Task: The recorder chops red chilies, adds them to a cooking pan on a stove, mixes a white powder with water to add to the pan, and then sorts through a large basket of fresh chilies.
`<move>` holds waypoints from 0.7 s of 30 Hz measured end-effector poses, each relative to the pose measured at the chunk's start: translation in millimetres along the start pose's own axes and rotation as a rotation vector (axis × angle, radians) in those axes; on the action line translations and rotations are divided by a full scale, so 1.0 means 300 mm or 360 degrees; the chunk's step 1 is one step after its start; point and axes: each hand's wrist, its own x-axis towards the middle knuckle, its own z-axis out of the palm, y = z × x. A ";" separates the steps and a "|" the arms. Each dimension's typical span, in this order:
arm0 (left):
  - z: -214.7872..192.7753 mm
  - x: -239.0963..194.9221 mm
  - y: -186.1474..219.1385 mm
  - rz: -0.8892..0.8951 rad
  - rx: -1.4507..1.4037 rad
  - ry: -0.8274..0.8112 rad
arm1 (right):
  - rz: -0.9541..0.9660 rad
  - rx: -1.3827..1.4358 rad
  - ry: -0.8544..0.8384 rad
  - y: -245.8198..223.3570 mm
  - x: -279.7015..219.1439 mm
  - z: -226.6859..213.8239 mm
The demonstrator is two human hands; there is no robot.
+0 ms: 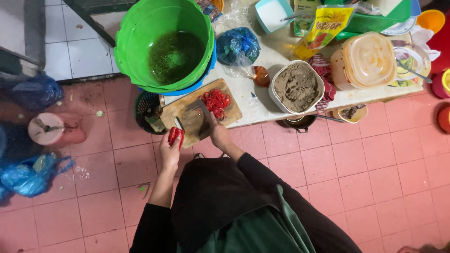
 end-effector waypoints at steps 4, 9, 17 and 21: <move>-0.005 0.030 -0.009 0.0136 0.0325 -0.0068 | 0.0159 -0.0012 0.0040 -0.038 -0.131 -0.108; 0.083 0.106 0.051 0.0159 0.0898 -0.0117 | -0.0214 -0.0204 0.0135 0.052 -0.189 -0.013; 0.266 0.209 -0.016 0.0950 0.1313 -0.0280 | 0.0111 -0.0170 0.0142 -0.036 -0.216 -0.112; 0.259 0.193 -0.065 0.1412 0.1468 -0.0274 | -0.0010 -0.0226 0.0199 -0.057 -0.312 -0.164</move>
